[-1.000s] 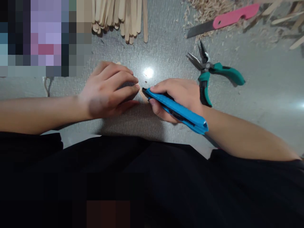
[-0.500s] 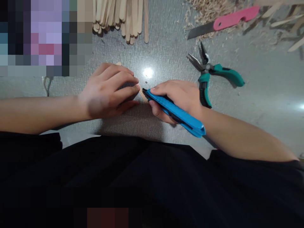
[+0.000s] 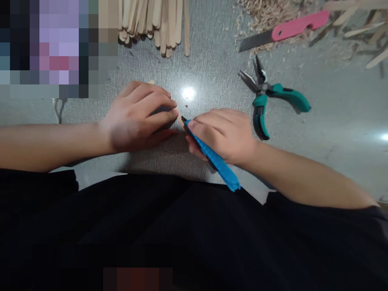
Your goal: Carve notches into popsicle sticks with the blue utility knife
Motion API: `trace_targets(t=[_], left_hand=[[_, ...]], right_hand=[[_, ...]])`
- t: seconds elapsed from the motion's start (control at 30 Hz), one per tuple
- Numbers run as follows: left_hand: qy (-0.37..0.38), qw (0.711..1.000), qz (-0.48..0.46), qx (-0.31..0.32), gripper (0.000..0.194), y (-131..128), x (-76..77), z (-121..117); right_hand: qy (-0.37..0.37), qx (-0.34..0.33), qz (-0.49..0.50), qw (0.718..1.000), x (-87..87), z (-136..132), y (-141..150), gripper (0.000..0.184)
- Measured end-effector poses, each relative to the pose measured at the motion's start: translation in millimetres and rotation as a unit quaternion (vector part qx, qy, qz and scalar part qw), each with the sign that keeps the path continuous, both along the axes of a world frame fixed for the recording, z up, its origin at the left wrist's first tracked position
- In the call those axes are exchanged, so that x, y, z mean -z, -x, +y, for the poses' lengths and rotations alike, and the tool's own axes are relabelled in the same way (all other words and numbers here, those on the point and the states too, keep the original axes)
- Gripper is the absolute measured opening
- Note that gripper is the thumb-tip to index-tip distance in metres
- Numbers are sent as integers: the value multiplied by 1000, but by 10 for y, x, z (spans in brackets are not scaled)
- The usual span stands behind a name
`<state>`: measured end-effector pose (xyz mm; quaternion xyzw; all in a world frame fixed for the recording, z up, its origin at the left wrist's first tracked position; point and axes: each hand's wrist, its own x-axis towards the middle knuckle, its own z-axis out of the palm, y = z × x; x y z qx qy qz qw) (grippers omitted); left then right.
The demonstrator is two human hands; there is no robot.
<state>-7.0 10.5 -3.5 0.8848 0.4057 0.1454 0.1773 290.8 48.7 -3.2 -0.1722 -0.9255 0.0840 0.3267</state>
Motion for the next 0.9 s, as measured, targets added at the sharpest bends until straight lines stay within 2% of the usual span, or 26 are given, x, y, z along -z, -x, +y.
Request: trace_targets(t=[0.13,0.27,0.43,0.53,0.63,0.67,0.7,0.77,0.83,0.9], left_hand=[[17,1000,-9,-2,28,-3,-13,6],[-9,1000,0,11,24,4,-3,7],[-51,998,11,25,27,14,22,4],[-21,999,11,23,28,7,12,3],[3,1000,12,12,26,0,-6,1],[-2,1000,16,14,25,-1,-10,0],[-11,1000,20,18,24,0,-13,-1],[-25,999,28,23,23,2,-19,-5],[-29,999,35,21,24,1,-29,-12],[-32,998,43,20,27,-5,-42,-21]], right_hand=[[-32,3,-12,999,-37,-19,65,13],[-17,8,-29,999,-112,-58,143,5],[-15,37,-60,997,-115,-110,201,22],[-32,39,-70,996,-67,-133,189,26],[-42,17,-38,998,-17,-144,123,16],[-33,3,-20,999,-4,-147,90,11],[-19,-8,-9,1000,7,-149,54,14],[11,-15,-12,1000,22,-153,-19,29],[39,0,-34,999,33,-156,-84,34],[79,38,-73,993,36,-163,-142,27]])
